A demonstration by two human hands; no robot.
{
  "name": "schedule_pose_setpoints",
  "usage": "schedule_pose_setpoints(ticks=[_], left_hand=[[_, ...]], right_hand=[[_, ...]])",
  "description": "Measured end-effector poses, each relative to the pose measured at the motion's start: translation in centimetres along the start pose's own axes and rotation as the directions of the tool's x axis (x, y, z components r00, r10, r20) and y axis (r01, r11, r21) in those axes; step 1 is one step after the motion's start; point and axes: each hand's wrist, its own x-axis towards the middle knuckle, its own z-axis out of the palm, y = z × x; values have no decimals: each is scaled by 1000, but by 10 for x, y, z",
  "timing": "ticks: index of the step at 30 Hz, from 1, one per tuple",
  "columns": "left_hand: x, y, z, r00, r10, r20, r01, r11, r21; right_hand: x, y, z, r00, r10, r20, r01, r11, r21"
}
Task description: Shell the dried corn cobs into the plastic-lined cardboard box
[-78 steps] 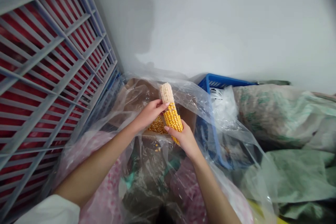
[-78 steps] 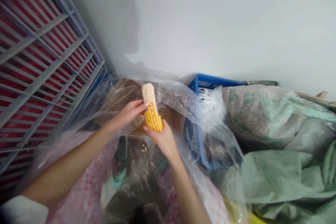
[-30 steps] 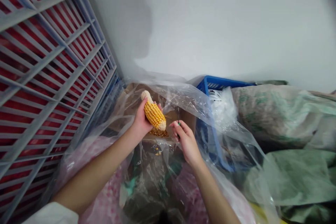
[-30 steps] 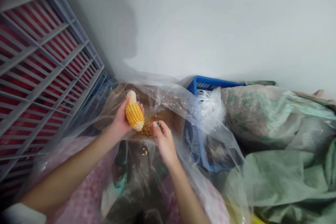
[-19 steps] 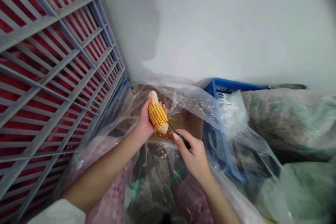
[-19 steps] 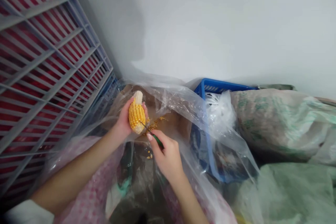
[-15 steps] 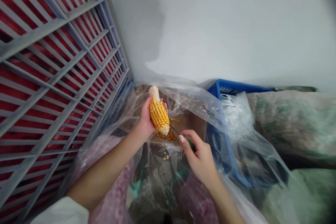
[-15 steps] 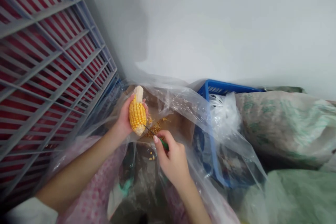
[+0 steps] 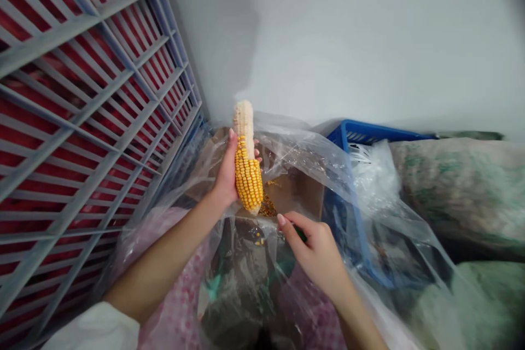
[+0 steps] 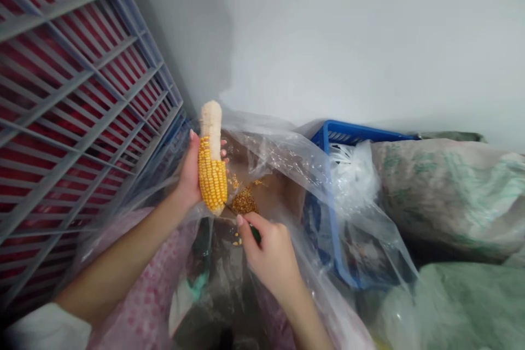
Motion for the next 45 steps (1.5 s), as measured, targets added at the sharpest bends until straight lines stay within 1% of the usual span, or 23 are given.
schedule_pose_setpoints(ticks=[2,4,7,9,15,21,25,27,29,31,33,35,37,39,45], left_hand=[[2,-3,0,999,-38,-10,39,998,57],[5,-6,-1,998,-48,-35,51,994,93],[8,-10,-2,993,33,-113,-22,995,94],[9,-11,-1,986,75,-148,-61,994,95],[7,-15,-3,989,94,-116,-83,991,101],[8,-19,-6,990,48,-130,-41,998,53],[10,-22,-6,993,-6,-121,5,1000,-13],[11,-21,-6,994,-64,-84,62,998,-22],[12,-20,-6,990,-139,-26,140,990,0],[13,-20,-6,975,-221,-1,221,975,27],[14,-21,-7,965,-258,-45,260,965,36],[14,-25,-7,964,-245,-106,250,967,42],[15,-31,-7,970,-203,-136,212,976,53],[18,-37,-8,971,-186,-149,196,979,58],[24,-47,-15,952,-242,-189,246,969,-7]], right_hand=[[1,0,3,1000,23,13,-24,999,44],[2,2,9,998,49,-26,-47,995,83],[3,7,20,992,71,-105,-58,990,128],[4,10,26,990,70,-120,-50,986,157],[5,15,36,989,88,-121,-59,972,226],[4,10,42,981,110,-158,-72,971,226],[4,10,42,974,91,-207,-64,989,135],[4,11,42,969,61,-240,-58,998,23],[3,13,43,960,13,-280,-55,989,-141],[3,13,45,943,-72,-325,-40,946,-323],[2,13,48,917,-181,-356,-11,879,-476],[2,13,53,895,-256,-365,1,821,-571],[2,14,57,891,-266,-367,-10,798,-602],[4,17,59,896,-245,-371,-23,808,-589],[8,24,64,899,-212,-384,2,878,-479]])
